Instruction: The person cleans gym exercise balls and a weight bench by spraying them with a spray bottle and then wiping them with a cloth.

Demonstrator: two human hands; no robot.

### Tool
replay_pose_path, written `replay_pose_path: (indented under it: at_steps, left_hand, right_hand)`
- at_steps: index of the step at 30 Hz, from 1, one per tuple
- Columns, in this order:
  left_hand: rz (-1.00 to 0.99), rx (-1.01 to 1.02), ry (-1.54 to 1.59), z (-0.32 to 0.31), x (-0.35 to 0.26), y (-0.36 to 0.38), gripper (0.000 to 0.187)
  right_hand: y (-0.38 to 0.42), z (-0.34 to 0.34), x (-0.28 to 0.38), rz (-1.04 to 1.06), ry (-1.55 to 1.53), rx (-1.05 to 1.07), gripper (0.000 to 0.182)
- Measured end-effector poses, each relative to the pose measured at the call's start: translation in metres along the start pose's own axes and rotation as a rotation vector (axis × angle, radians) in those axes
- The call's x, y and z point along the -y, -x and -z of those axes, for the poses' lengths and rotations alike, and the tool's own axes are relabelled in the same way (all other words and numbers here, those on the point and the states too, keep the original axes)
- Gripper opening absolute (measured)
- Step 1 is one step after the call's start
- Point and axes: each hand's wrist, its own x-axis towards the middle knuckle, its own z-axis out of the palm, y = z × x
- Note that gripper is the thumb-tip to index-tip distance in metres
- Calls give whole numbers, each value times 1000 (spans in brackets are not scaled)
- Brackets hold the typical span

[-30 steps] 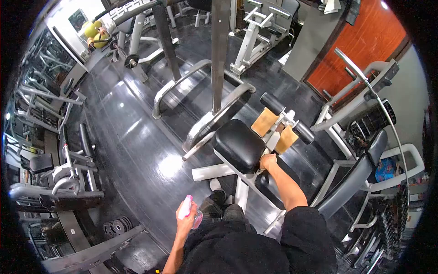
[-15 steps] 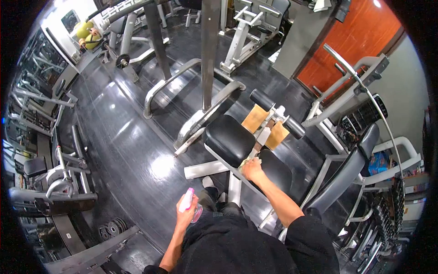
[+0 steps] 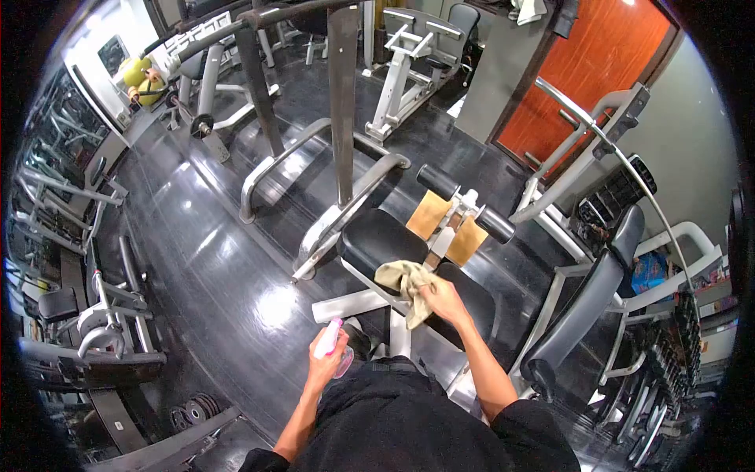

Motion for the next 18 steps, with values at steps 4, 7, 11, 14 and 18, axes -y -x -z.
replay_pose_path:
  at_steps: [4,7,11,14,18]
  left_hand:
    - [-20,-20,20,4,4,-3,12]
    - [24,-58,28,8,2,-4,12]
    - [34,-97,8,22,5,-12,13]
    - [46,-92,2,31,13,-25,15]
    - [15,-96,3,49,8,-45,16]
  right_hand:
    - [-31,-42,-40,86,72,-359,34]
    - [-40,-80,-36,231,445,-285,45]
    - [-58,-91,-33,269,565,-334,49]
    - [-82,-86,-41,242,542,-355,44]
    - [-123,-73,-35,-14,429,-335,36]
